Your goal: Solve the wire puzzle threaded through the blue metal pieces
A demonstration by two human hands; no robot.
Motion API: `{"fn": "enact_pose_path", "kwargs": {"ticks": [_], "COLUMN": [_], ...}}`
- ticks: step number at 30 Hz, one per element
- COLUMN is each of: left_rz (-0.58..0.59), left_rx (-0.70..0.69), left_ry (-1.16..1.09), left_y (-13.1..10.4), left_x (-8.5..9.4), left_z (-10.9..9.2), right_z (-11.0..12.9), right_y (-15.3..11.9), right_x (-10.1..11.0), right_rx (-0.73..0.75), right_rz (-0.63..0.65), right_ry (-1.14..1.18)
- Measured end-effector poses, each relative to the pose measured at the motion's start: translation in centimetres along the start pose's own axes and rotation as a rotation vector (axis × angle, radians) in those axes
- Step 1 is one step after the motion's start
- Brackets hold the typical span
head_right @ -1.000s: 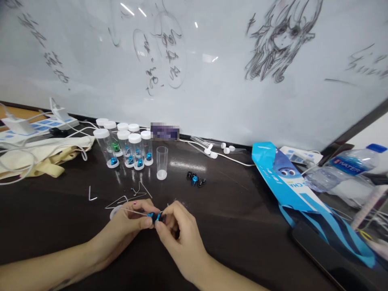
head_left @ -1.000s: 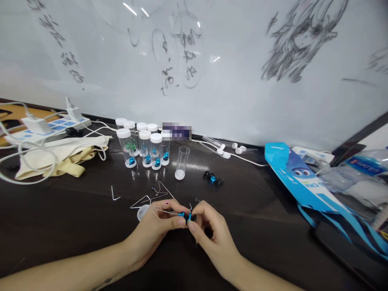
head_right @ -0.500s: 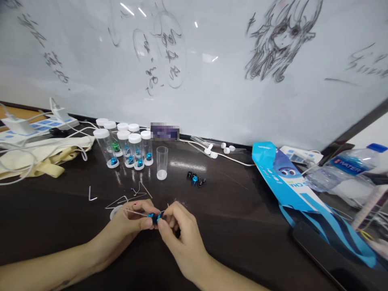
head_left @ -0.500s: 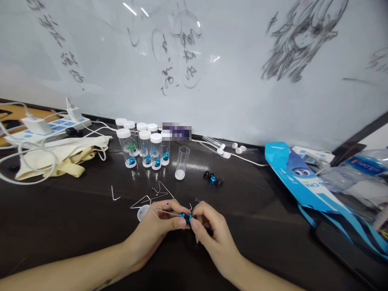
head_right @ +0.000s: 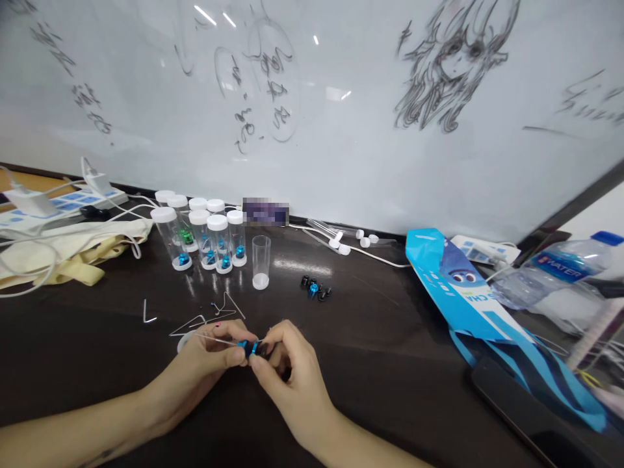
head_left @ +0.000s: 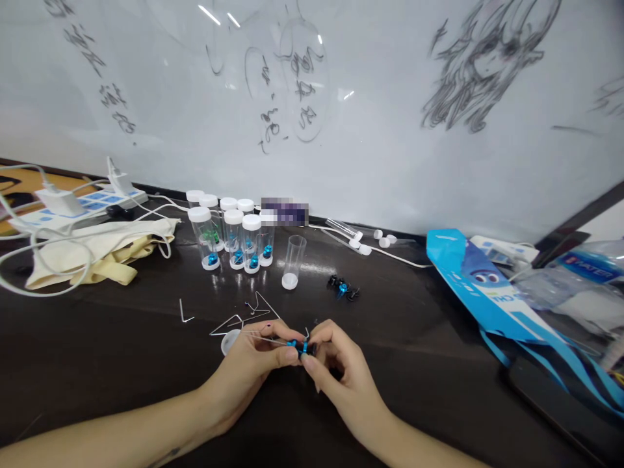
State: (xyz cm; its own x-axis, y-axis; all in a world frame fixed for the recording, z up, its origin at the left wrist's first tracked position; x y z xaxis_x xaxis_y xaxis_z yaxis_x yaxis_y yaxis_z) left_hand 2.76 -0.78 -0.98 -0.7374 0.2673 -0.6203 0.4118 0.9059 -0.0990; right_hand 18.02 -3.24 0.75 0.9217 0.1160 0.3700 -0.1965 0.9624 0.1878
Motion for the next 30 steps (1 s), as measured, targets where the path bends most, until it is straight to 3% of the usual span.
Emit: {"fn": "enact_pose_path", "kwargs": {"ticks": [7, 16, 24, 30], "left_rz": [0.034, -0.004, 0.031, 0.024], "left_rx": [0.015, 0.001, 0.02, 0.017], "left_ry": [0.014, 0.009, -0.003, -0.009], "left_y": [0.06, 0.08, -0.09, -0.03], "left_x": [-0.49, -0.19, -0.4, -0.42], "left_z": [0.04, -0.19, 0.04, -0.19], "right_z": [0.16, -0.15, 0.26, 0.32], "right_y": [0.27, -0.11, 0.15, -0.07], "right_x": [-0.13, 0.0, -0.1, 0.06], "right_rx": [0.01, 0.016, -0.003, 0.007], "right_rz": [0.078, -0.01, 0.072, 0.02], "right_ry": [0.025, 0.037, 0.056, -0.009]}}
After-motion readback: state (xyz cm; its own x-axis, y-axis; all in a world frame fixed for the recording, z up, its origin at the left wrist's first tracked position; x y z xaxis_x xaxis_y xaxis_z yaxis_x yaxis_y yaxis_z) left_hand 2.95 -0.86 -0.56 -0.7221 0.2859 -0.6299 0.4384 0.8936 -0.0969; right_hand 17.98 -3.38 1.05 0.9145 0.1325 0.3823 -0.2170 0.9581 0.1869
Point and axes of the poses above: each hand's wrist, its own y-axis towards the middle knuckle, its own x-axis out of the back of the hand, z = x × y, the point moved 4 cm from there along y, towards the middle knuckle, and after that the axes turned 5 degrees about -y, right-handed, at the moved point
